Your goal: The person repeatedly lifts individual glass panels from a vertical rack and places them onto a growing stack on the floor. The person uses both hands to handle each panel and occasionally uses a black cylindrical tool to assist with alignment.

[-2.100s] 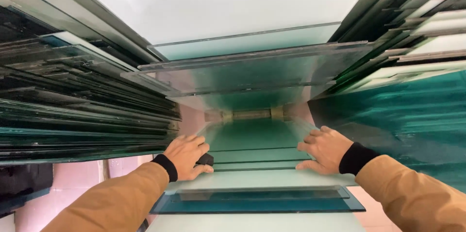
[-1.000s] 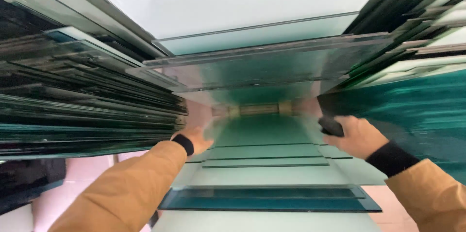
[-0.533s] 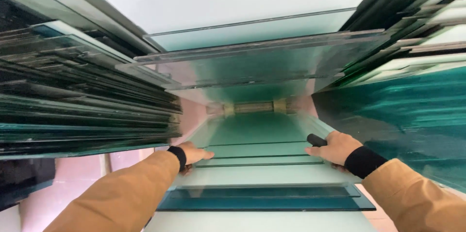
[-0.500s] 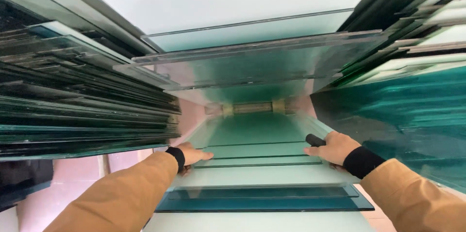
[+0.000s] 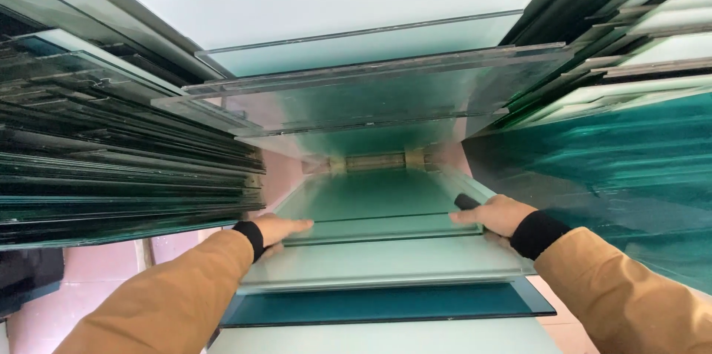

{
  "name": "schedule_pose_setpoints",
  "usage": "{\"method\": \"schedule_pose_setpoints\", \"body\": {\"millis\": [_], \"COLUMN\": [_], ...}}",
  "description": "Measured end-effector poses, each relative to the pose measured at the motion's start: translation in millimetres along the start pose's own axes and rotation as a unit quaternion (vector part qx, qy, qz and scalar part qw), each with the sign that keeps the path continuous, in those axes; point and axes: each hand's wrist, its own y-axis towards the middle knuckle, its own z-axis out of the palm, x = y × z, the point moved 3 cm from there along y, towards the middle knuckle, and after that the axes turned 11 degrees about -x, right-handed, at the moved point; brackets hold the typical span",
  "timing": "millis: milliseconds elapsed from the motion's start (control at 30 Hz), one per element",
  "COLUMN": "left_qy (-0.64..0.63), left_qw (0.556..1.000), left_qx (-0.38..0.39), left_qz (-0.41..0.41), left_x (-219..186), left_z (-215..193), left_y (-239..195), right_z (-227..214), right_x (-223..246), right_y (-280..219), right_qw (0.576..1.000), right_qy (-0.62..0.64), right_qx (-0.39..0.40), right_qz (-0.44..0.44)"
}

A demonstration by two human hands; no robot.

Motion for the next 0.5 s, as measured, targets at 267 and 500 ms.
{"method": "schedule_pose_setpoints", "body": {"millis": [267, 500], "left_qy": [-0.201, -0.467], "left_qw": [0.979, 0.874], "left_qx": [0.016, 0.083], "left_qz": [-0.022, -0.105], "left_x": [14, -8], "left_z": [32, 21], "left_y": [83, -1], "right_z": [15, 13], "right_x": [-1, 4], "right_y": [24, 8], "right_qw": [0.976, 0.984], "right_qy": [0.204, 0.166], "right_qx": [0.028, 0.023], "right_qz": [0.066, 0.055]}}
